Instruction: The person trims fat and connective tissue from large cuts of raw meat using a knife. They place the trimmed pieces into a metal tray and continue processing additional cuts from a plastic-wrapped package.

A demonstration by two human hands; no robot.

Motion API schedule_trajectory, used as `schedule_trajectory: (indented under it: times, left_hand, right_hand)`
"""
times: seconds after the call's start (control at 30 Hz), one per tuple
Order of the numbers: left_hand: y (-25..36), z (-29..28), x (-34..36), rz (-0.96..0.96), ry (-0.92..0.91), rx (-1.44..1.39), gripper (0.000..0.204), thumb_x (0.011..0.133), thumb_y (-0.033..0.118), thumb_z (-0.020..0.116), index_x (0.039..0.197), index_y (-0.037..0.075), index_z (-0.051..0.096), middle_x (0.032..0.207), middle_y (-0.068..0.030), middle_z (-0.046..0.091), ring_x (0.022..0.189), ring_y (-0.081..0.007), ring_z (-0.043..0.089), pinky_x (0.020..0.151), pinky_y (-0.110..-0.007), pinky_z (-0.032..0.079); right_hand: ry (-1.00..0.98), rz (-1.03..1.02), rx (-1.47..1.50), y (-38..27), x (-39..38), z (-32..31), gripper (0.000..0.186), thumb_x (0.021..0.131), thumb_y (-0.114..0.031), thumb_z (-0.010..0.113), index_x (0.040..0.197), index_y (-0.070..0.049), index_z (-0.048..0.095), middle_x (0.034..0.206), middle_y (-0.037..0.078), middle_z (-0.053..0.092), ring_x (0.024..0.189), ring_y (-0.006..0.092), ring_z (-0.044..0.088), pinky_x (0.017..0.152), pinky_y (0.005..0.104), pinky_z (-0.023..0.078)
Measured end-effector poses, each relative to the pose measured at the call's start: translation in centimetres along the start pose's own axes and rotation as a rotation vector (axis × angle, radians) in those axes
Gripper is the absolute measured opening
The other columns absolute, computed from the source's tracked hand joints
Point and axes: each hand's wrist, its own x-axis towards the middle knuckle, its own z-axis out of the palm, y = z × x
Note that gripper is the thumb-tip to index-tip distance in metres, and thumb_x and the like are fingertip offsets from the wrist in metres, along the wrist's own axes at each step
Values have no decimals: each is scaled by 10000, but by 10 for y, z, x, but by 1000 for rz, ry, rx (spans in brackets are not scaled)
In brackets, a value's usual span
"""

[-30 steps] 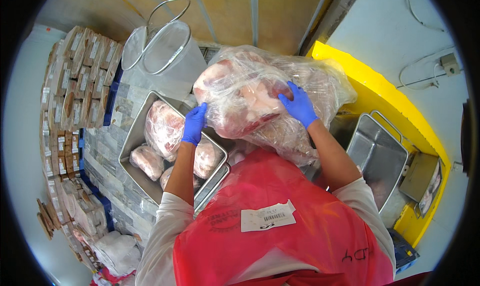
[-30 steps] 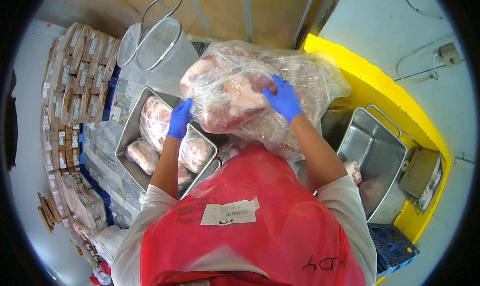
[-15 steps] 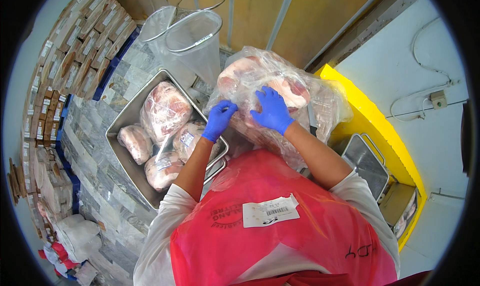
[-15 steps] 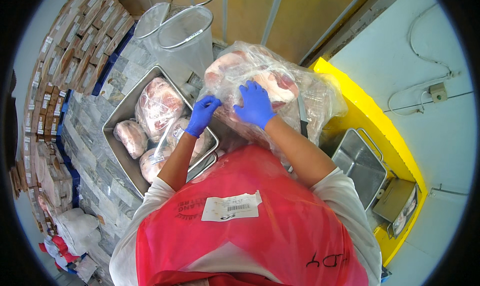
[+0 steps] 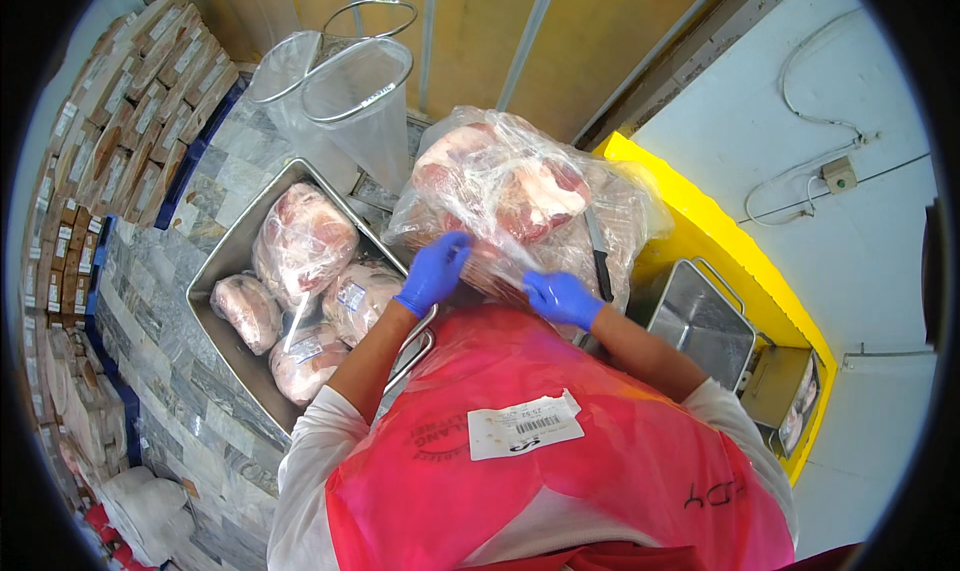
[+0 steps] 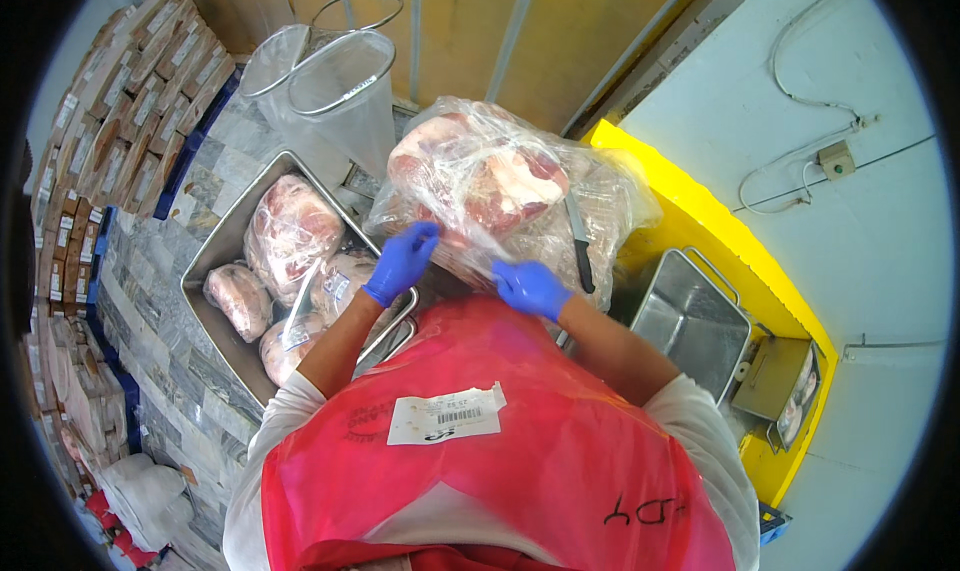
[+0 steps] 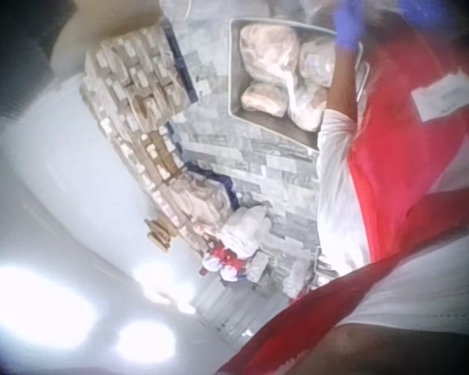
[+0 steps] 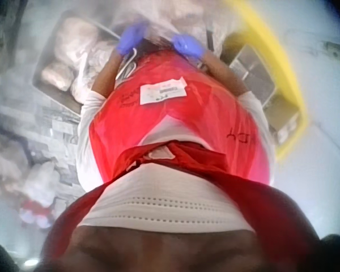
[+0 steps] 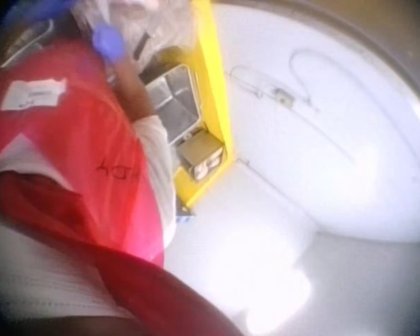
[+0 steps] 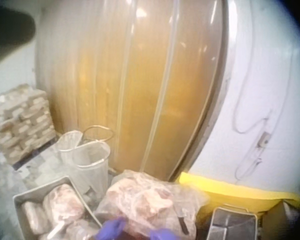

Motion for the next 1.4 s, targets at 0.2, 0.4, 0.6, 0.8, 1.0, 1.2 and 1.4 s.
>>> schedule_trajectory:
  times: [0.2,0.4,0.6,0.8,1.0,1.2,1.4]
  left_hand:
    - [21,-39,60,342,-19,715,633,847,145,685,1443,136,475,1506,-169,406,1366,-438,392,1093,-488,382]
    - [38,0,58,668,-341,680,521,828,155,676,1336,133,561,1419,-145,496,1321,-390,459,1069,-491,398]
    - [44,4,39,393,-166,490,203,870,117,651,1068,75,627,1030,-156,656,1003,-361,619,870,-448,486]
    - [71,-17,-12,347,42,256,195,839,21,693,1022,48,632,916,-161,657,870,-377,637,746,-443,513]
    - [81,-30,-34,402,50,244,221,806,3,701,1014,49,640,936,-148,629,890,-353,608,804,-422,487]
    - [6,0,-15,-490,207,-695,404,1018,307,564,1259,-15,529,1149,-148,641,1007,-278,627,929,-401,503]
    - [-33,-15,76,-786,204,-1782,456,1034,423,467,1193,17,600,994,-143,675,900,-277,648,868,-422,543]
  right_hand:
    - [-37,102,93,-23,-23,0,134,865,-228,581,917,-109,613,808,186,650,716,432,634,646,523,518]
    - [23,-59,113,-37,-36,-27,189,860,-323,634,834,-137,657,790,125,663,734,365,661,648,486,530]
    - [301,-15,156,-40,-15,-49,340,797,-413,749,982,-133,694,846,104,651,702,354,655,626,437,548]
    - [254,-89,16,-66,47,-45,556,730,-407,804,1168,-111,631,1164,135,607,1026,355,620,878,476,508]
    - [197,-188,-223,-87,64,-51,307,821,-289,713,1056,-97,665,1048,116,610,1022,341,594,870,505,448]
    - [293,-75,260,-67,61,-46,158,893,-249,652,936,-101,688,847,119,610,823,351,626,748,474,499]
    - [107,-191,140,-60,53,-49,218,928,-294,631,943,-86,694,917,150,641,847,381,634,738,461,516]
